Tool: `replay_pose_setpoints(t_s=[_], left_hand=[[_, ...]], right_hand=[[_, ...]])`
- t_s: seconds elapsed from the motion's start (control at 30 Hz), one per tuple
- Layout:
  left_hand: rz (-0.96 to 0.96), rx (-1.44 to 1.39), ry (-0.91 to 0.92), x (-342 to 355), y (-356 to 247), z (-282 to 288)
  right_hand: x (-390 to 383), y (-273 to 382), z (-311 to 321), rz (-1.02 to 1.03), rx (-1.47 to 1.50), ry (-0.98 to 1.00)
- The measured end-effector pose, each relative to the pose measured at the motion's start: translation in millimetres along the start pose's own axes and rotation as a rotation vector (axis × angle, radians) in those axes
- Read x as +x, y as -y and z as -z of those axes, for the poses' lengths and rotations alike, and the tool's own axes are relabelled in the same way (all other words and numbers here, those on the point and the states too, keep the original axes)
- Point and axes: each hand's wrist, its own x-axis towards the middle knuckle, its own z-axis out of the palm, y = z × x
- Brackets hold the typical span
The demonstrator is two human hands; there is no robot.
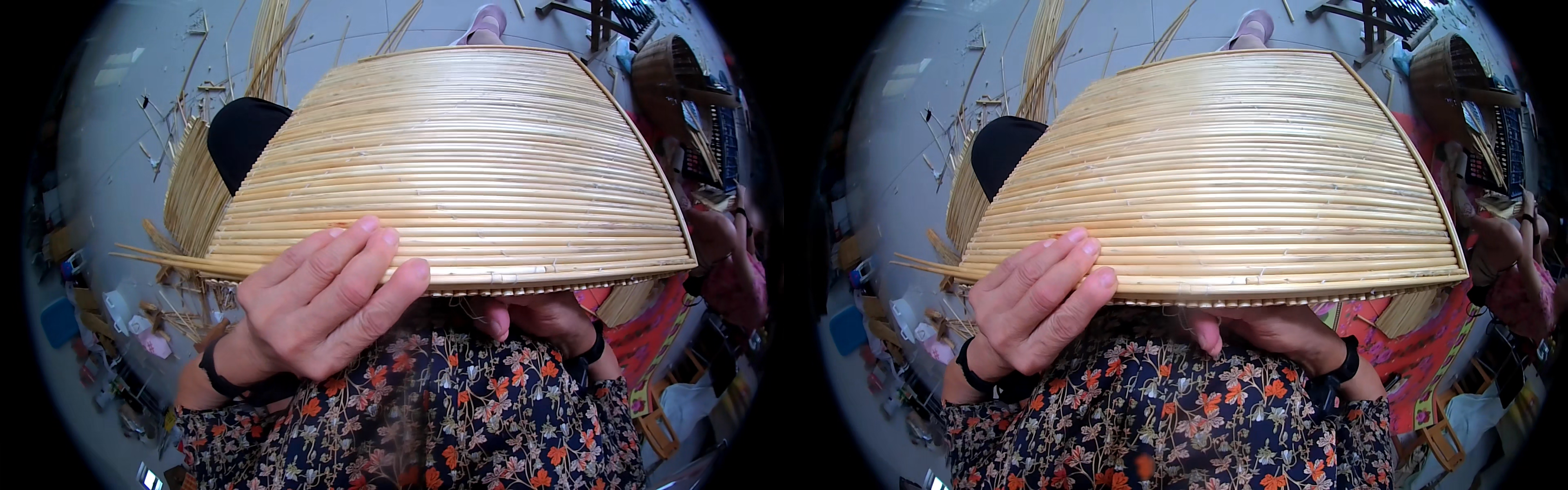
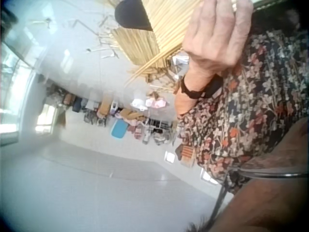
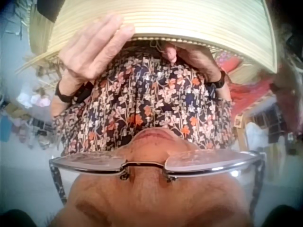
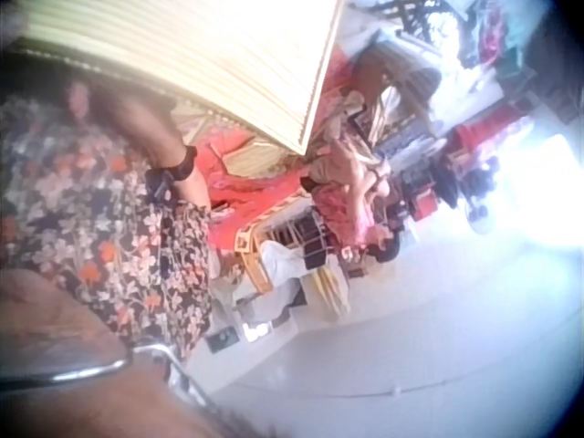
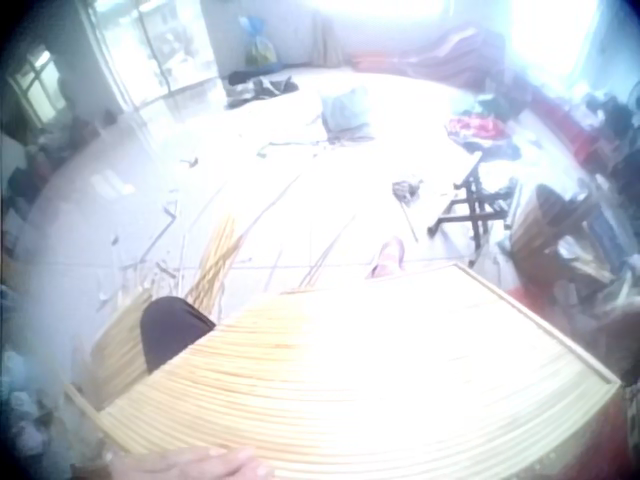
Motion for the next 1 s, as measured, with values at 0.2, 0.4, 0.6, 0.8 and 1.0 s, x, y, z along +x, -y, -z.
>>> replay_pose_setpoints(t_s=[0.2,0.4,0.6,0.8,1.0], left_hand=[[-0.016,0.007,-0.032,-1.3,4.0,-1.8],[0.002,0.034,-0.098,2.6,-0.7,-9.7],[-0.022,0.059,-0.131,4.5,-4.7,-12.1],[-0.05,0.095,-0.13,38.3,-3.3,-35.1],[-0.12,0.14,-0.079,57.2,-2.6,-56.8]], right_hand=[[8.5,9.6,-12.8,-0.065,0.109,-0.02],[12.1,7.3,-8.7,-0.063,0.136,-0.014],[3.1,-3.6,-8.7,0.059,0.071,-0.259],[0.3,1.8,-9.7,0.392,0.159,-0.438],[2.2,8.3,-6.2,0.466,0.176,-0.635]])
